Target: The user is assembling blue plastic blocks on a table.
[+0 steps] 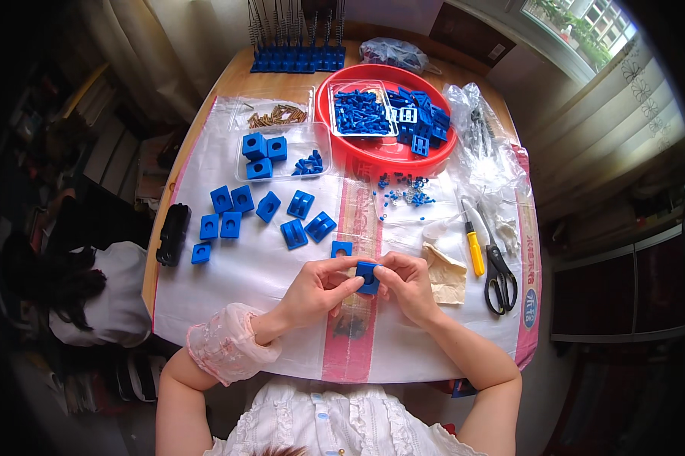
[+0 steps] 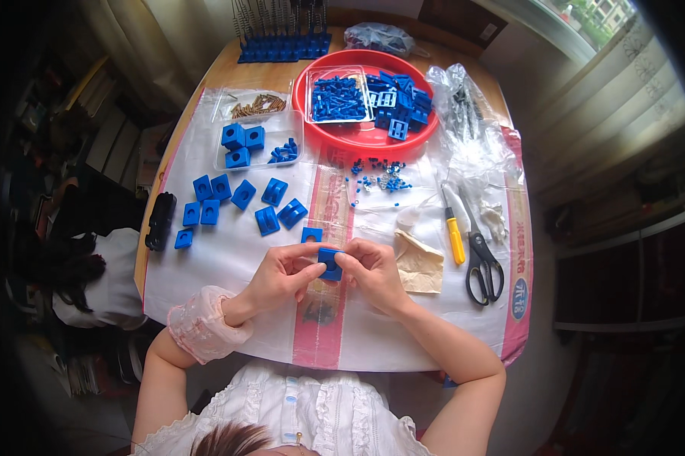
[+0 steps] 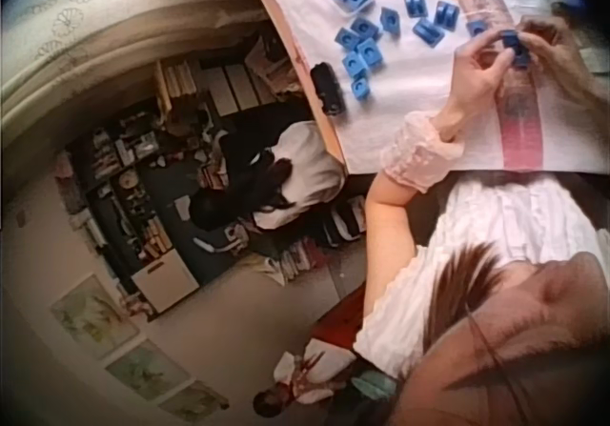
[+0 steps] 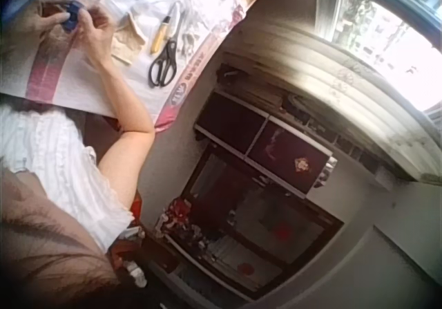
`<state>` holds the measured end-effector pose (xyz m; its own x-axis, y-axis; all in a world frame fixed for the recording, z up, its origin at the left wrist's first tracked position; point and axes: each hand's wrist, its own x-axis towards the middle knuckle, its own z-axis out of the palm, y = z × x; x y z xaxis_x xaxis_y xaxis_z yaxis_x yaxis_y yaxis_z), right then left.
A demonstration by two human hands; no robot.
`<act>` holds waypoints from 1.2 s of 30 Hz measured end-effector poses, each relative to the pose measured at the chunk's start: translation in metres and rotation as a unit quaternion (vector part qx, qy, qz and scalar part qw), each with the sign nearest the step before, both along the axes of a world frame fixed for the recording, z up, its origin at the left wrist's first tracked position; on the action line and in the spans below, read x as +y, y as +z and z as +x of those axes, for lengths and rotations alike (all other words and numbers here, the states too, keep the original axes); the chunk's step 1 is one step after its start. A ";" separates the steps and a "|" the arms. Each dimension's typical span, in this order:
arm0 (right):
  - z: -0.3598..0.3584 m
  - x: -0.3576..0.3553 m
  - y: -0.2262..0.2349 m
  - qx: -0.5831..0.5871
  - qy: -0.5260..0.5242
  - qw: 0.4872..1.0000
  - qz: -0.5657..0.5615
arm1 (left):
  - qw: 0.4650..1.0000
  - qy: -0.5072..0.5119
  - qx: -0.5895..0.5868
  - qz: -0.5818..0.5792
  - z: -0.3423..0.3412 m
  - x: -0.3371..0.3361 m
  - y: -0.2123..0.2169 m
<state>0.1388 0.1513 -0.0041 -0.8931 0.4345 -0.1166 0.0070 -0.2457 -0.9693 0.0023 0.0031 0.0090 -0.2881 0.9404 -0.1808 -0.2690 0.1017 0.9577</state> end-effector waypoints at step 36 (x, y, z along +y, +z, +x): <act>0.002 0.003 -0.002 -0.003 0.012 1.000 0.021 | 1.000 -0.019 -0.005 -0.004 -0.002 -0.001 0.007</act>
<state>0.1404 0.1538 -0.0058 -0.9024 0.4182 -0.1041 0.0178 -0.2051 -0.9786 0.0005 0.0021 0.0164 -0.2504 0.9489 -0.1920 -0.2746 0.1206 0.9540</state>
